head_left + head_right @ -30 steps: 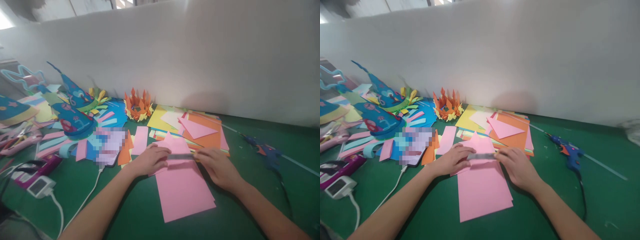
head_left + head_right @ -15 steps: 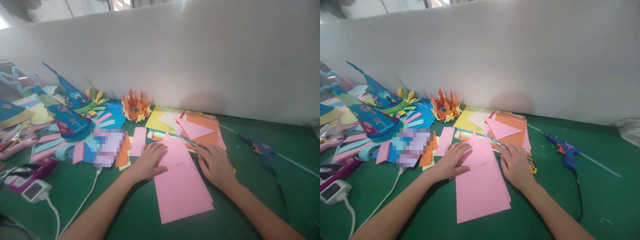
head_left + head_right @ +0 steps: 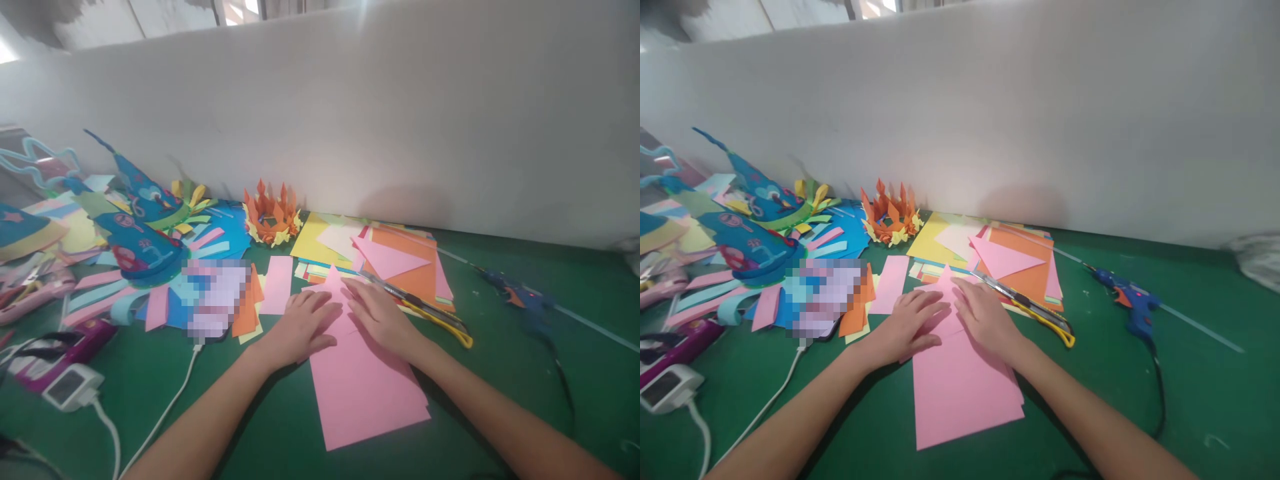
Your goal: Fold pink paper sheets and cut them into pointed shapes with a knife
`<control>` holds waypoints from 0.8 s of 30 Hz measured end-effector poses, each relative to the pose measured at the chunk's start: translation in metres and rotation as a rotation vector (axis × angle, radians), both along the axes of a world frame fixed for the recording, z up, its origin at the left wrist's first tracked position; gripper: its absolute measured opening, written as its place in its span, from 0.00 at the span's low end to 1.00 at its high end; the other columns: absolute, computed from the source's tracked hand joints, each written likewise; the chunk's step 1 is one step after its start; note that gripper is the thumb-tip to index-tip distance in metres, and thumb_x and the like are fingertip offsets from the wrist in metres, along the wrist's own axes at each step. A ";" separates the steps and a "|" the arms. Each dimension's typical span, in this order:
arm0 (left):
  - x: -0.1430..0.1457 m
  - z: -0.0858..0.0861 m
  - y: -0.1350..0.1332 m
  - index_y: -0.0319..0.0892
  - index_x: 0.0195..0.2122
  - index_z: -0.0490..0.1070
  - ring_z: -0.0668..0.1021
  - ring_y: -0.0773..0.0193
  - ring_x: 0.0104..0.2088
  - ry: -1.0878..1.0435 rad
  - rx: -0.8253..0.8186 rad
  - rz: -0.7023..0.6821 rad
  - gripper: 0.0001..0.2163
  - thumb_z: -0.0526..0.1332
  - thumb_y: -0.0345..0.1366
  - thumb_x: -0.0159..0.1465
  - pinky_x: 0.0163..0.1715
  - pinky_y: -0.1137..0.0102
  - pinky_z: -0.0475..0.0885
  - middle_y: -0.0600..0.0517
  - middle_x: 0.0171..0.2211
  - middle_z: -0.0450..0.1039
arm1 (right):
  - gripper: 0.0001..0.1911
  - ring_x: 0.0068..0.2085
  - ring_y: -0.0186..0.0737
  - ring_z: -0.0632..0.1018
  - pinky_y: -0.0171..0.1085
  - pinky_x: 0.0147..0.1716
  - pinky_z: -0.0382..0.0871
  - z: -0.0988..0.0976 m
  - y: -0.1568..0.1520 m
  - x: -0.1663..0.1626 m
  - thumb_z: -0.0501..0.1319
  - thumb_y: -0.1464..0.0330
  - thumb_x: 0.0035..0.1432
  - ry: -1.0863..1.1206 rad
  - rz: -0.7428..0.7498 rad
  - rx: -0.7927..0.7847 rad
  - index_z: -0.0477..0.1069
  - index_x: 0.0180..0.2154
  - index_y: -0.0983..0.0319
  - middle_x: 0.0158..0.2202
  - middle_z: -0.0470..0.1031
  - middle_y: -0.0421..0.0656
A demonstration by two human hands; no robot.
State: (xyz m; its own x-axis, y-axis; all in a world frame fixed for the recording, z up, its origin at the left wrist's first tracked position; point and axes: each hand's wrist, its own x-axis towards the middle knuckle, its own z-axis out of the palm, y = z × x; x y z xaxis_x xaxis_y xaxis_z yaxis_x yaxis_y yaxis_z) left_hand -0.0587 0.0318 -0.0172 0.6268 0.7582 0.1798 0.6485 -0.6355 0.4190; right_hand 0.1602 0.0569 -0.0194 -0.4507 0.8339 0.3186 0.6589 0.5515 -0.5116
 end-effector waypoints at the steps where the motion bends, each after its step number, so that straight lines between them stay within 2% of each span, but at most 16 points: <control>1: 0.000 0.000 0.000 0.51 0.59 0.58 0.62 0.49 0.57 -0.006 0.001 -0.005 0.24 0.59 0.45 0.63 0.55 0.51 0.60 0.45 0.59 0.60 | 0.20 0.53 0.48 0.72 0.51 0.51 0.67 -0.002 0.001 -0.001 0.51 0.64 0.65 0.055 -0.014 -0.026 0.62 0.57 0.58 0.54 0.71 0.48; 7: 0.001 0.000 0.000 0.49 0.56 0.62 0.61 0.49 0.59 -0.010 0.025 -0.012 0.21 0.60 0.45 0.63 0.55 0.52 0.61 0.43 0.62 0.53 | 0.15 0.50 0.42 0.74 0.44 0.50 0.69 -0.007 0.003 0.001 0.53 0.61 0.64 0.464 0.061 -0.273 0.67 0.51 0.56 0.52 0.71 0.46; 10: 0.000 0.000 0.000 0.48 0.52 0.65 0.61 0.47 0.59 -0.009 0.039 0.004 0.19 0.61 0.45 0.62 0.55 0.51 0.61 0.42 0.62 0.51 | 0.16 0.50 0.43 0.75 0.45 0.51 0.68 -0.003 0.003 0.005 0.54 0.59 0.63 0.450 0.064 -0.327 0.71 0.48 0.57 0.50 0.73 0.46; 13: 0.000 0.001 0.000 0.48 0.52 0.64 0.65 0.47 0.55 -0.020 0.031 0.044 0.20 0.63 0.45 0.60 0.52 0.51 0.64 0.41 0.59 0.54 | 0.18 0.51 0.46 0.74 0.49 0.52 0.67 0.002 0.004 0.010 0.53 0.57 0.63 0.395 0.008 -0.369 0.75 0.45 0.58 0.47 0.76 0.47; 20: -0.002 0.001 0.002 0.44 0.48 0.66 0.70 0.55 0.47 -0.132 0.010 0.123 0.12 0.58 0.34 0.63 0.48 0.58 0.69 0.43 0.51 0.61 | 0.18 0.56 0.46 0.70 0.49 0.56 0.62 0.003 0.009 0.023 0.55 0.58 0.62 0.524 -0.145 -0.219 0.73 0.49 0.56 0.53 0.72 0.45; 24: -0.006 -0.005 0.009 0.40 0.45 0.67 0.71 0.57 0.48 -0.251 0.144 0.224 0.10 0.52 0.28 0.64 0.49 0.61 0.69 0.43 0.46 0.65 | 0.23 0.47 0.44 0.75 0.48 0.50 0.69 -0.001 0.017 0.033 0.56 0.60 0.60 0.671 -0.376 -0.197 0.67 0.56 0.58 0.46 0.76 0.46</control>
State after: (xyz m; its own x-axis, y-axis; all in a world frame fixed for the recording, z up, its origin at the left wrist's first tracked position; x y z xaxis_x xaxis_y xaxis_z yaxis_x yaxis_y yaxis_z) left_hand -0.0646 0.0407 -0.0226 0.3710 0.8274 0.4216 0.6668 -0.5534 0.4992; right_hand 0.1934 0.0740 -0.0202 0.1083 0.9613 0.2534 0.2997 0.2115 -0.9303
